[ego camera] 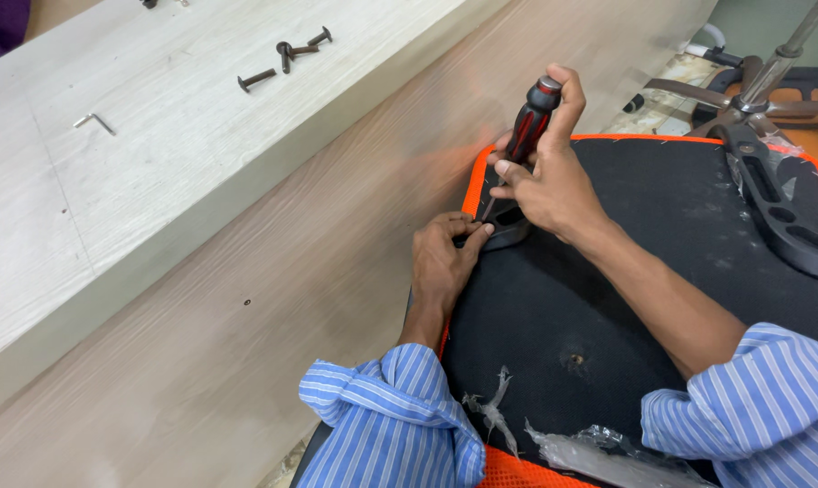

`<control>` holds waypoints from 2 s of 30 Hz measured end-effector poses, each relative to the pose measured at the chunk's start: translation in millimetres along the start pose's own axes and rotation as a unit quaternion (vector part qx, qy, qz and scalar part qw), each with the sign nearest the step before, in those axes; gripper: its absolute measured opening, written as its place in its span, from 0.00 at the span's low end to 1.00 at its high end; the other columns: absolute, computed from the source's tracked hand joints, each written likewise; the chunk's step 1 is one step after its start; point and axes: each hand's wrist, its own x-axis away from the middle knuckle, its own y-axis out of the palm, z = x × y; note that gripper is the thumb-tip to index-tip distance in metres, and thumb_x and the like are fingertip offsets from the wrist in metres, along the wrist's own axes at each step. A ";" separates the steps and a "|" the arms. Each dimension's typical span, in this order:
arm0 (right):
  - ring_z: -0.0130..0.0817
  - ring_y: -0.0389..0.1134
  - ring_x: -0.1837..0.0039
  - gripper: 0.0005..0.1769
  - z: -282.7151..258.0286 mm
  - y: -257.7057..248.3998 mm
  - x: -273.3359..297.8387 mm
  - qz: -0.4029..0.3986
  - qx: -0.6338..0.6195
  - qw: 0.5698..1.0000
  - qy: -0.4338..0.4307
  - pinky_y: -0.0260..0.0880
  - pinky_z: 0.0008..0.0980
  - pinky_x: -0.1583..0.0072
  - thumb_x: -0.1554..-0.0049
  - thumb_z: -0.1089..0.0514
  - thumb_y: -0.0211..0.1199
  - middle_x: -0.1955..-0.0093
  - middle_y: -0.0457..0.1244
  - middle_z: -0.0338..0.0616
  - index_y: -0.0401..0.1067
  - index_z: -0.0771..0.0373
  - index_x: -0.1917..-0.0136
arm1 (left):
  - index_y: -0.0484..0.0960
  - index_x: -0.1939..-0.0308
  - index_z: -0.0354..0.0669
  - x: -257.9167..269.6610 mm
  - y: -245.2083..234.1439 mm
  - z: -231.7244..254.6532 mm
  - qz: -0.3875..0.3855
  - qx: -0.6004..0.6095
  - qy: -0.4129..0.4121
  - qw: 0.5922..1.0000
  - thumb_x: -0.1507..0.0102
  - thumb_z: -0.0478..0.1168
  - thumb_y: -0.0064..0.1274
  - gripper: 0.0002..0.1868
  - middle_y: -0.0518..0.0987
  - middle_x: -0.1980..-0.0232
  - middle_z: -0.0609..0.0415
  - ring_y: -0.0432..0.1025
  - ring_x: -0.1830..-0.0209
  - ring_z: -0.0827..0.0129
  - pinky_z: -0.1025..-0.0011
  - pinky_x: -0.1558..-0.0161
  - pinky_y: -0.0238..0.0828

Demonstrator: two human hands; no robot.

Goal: The person uses a screwdriver to tighten screws into black plastic brackets attached to the underside of an orange and black chair seat. The person works on multiple screw locations around the seat perimeter, securing the brackets in place.

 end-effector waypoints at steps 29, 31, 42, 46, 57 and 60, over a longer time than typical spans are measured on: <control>0.39 0.75 0.54 0.60 14.7 -16.1 0.6 0.054 0.180 0.978 -0.093 0.79 0.38 0.51 0.41 0.56 0.76 0.51 0.64 0.51 0.26 0.47 0.22 | 0.89 0.60 0.39 0.6 4.4 13.7 0.038 -0.026 -0.028 0.999 0.40 0.46 0.62 0.13 0.84 0.51 0.46 0.79 0.51 0.54 0.61 0.45 0.72; 0.39 0.74 0.55 0.62 14.8 -18.3 0.5 0.064 0.201 0.972 -0.106 0.79 0.38 0.52 0.42 0.54 0.79 0.51 0.63 0.52 0.27 0.50 0.22 | 0.89 0.60 0.39 -1.1 3.6 9.8 0.025 -0.016 -0.013 0.999 0.39 0.43 0.60 0.11 0.84 0.51 0.47 0.79 0.50 0.55 0.61 0.44 0.72; 0.40 0.77 0.54 0.61 13.1 -18.2 2.0 0.063 0.127 0.988 -0.058 0.81 0.36 0.53 0.43 0.60 0.77 0.49 0.64 0.52 0.28 0.48 0.22 | 0.89 0.58 0.44 -8.5 -4.6 0.8 -0.061 0.016 -0.055 0.996 0.38 0.34 0.57 0.08 0.82 0.45 0.53 0.77 0.45 0.61 0.66 0.41 0.72; 0.41 0.77 0.50 0.60 16.8 -14.6 3.0 0.060 0.114 0.987 -0.100 0.80 0.38 0.50 0.41 0.62 0.77 0.46 0.62 0.53 0.29 0.47 0.21 | 0.89 0.57 0.42 -9.4 -7.5 -1.7 -0.071 0.019 -0.042 0.996 0.36 0.32 0.54 0.09 0.83 0.44 0.52 0.78 0.45 0.61 0.66 0.41 0.73; 0.37 0.73 0.41 0.59 20.0 -13.2 3.1 0.028 0.103 0.977 -0.182 0.81 0.39 0.38 0.41 0.64 0.78 0.43 0.63 0.49 0.33 0.45 0.19 | 0.86 0.49 0.44 -7.5 -6.2 -9.2 -0.078 0.004 -0.013 0.997 0.36 0.29 0.50 0.15 0.80 0.41 0.51 0.75 0.40 0.58 0.64 0.37 0.70; 0.38 0.73 0.39 0.58 18.0 -11.5 4.9 0.020 0.115 0.974 -0.195 0.81 0.38 0.38 0.39 0.65 0.78 0.42 0.63 0.51 0.33 0.45 0.19 | 0.86 0.49 0.44 -7.5 -6.5 -12.7 -0.068 0.004 0.007 0.998 0.36 0.30 0.52 0.14 0.81 0.42 0.50 0.75 0.40 0.57 0.64 0.37 0.70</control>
